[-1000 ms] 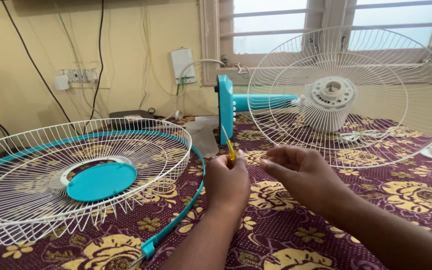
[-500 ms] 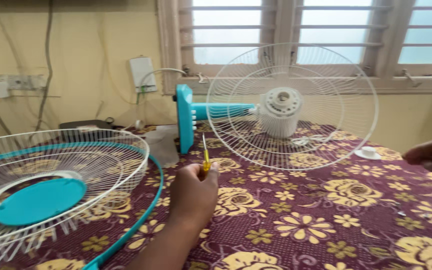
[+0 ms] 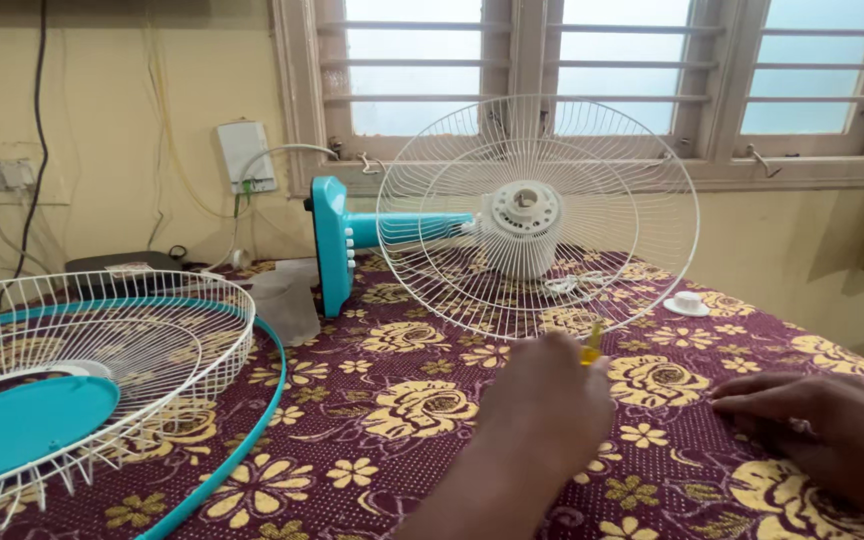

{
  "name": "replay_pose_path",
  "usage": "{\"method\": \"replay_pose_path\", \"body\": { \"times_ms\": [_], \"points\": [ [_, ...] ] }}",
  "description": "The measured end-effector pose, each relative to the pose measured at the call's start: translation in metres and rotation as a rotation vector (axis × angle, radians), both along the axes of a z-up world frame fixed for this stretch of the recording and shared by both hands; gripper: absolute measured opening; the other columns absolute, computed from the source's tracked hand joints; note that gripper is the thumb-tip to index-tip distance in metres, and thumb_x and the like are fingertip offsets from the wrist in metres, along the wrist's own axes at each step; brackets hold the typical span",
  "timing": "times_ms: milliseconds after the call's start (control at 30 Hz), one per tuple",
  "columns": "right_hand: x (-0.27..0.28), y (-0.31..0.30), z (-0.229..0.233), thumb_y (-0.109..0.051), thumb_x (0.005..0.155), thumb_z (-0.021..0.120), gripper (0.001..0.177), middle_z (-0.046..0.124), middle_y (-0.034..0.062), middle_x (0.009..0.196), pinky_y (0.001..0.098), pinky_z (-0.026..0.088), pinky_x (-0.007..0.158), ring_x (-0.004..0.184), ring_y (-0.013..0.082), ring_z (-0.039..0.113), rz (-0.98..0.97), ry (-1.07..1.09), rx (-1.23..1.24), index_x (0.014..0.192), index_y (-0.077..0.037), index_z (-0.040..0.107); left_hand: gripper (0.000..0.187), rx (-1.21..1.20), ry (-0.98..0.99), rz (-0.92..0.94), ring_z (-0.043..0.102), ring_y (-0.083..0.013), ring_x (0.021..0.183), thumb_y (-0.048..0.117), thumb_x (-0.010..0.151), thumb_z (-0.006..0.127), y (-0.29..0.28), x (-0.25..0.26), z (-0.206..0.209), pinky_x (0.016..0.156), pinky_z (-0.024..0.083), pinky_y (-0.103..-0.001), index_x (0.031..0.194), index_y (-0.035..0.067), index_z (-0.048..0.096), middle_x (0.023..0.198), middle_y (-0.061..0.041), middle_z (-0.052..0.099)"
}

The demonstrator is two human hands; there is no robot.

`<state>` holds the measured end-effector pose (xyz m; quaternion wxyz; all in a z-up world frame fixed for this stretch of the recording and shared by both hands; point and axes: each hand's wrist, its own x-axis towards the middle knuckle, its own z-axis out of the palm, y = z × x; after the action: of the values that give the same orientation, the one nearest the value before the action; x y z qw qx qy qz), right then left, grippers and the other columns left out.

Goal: The person uses a screwdriver to remove screws from the back panel of a teal and white table fan. They unscrew four screws from the corners of the black back cover and place them on the table.

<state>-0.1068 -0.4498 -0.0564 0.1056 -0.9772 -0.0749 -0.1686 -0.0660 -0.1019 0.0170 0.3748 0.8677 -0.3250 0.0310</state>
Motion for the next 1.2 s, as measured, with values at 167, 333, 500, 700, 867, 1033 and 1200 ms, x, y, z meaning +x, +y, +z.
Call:
{"method": "replay_pose_path", "body": {
  "times_ms": [167, 333, 500, 700, 867, 1033, 1200],
  "points": [
    [-0.012, -0.015, 0.008, -0.018, 0.084, 0.083, 0.031, 0.075, -0.0074, 0.124, 0.0282, 0.058, 0.100, 0.110, 0.0091, 0.074, -0.340, 0.163, 0.022, 0.114, -0.025, 0.086, 0.032, 0.030, -0.115, -0.107, 0.075, -0.0373, 0.082, 0.025, 0.101, 0.058, -0.031, -0.011, -0.007, 0.077, 0.062, -0.046, 0.105, -0.004, 0.071, 0.089, -0.024, 0.073],
    [-0.019, -0.056, -0.007, -0.006, 0.075, 0.089, 0.029, 0.081, 0.0042, 0.111, 0.0354, 0.062, 0.097, 0.103, 0.0180, 0.080, -0.351, 0.016, 0.302, 0.104, -0.015, 0.088, 0.033, -0.066, -0.102, -0.098, 0.076, -0.0338, 0.079, 0.026, 0.103, 0.055, -0.030, -0.011, -0.018, 0.072, 0.063, -0.044, 0.105, -0.003, 0.070, 0.088, -0.021, 0.072],
    [-0.024, -0.083, -0.012, -0.005, 0.075, 0.094, 0.039, 0.084, 0.0129, 0.105, 0.0402, 0.055, 0.103, 0.106, 0.0241, 0.079, -0.380, -0.033, 0.491, 0.112, -0.010, 0.086, 0.033, -0.139, 0.088, -0.060, 0.078, -0.0300, 0.073, 0.030, 0.103, 0.054, -0.021, -0.013, -0.018, 0.067, 0.064, -0.041, 0.105, 0.000, 0.068, 0.083, -0.018, 0.075],
    [-0.027, -0.037, -0.004, -0.009, 0.084, 0.086, 0.033, 0.081, 0.0038, 0.119, 0.0380, 0.058, 0.101, 0.109, 0.0180, 0.076, -0.437, 0.027, 0.400, 0.115, -0.021, 0.087, 0.032, -0.103, 0.024, -0.041, 0.077, -0.0305, 0.077, 0.028, 0.099, 0.061, -0.019, -0.015, -0.019, 0.071, 0.064, -0.041, 0.104, -0.002, 0.070, 0.087, -0.020, 0.074],
    [-0.028, -0.008, 0.022, -0.022, 0.086, 0.082, 0.030, 0.079, -0.0117, 0.120, 0.0279, 0.058, 0.102, 0.106, 0.0065, 0.076, -0.414, 0.185, -0.083, 0.114, -0.033, 0.087, 0.030, -0.045, 0.065, -0.052, 0.078, -0.0290, 0.078, 0.026, 0.099, 0.061, -0.019, -0.016, -0.018, 0.072, 0.066, -0.039, 0.105, -0.001, 0.070, 0.091, -0.020, 0.075],
    [-0.018, -0.018, 0.024, -0.018, 0.082, 0.078, 0.027, 0.082, -0.0054, 0.108, 0.0306, 0.060, 0.097, 0.100, 0.0105, 0.079, -0.320, 0.146, -0.055, 0.106, -0.026, 0.086, 0.030, -0.041, 0.045, -0.043, 0.078, -0.0285, 0.079, 0.027, 0.100, 0.061, -0.019, -0.017, -0.017, 0.072, 0.066, -0.037, 0.105, -0.002, 0.070, 0.091, -0.021, 0.075],
    [0.006, -0.070, 0.032, -0.015, 0.089, 0.084, 0.023, 0.086, 0.0116, 0.108, 0.0399, 0.064, 0.104, 0.099, 0.0236, 0.081, -0.546, 0.089, 0.278, 0.110, -0.007, 0.084, 0.031, -0.061, 0.076, -0.041, 0.079, -0.0297, 0.080, 0.028, 0.099, 0.061, -0.016, -0.018, -0.018, 0.074, 0.066, -0.039, 0.104, -0.002, 0.070, 0.091, -0.021, 0.075]
  ]
}}
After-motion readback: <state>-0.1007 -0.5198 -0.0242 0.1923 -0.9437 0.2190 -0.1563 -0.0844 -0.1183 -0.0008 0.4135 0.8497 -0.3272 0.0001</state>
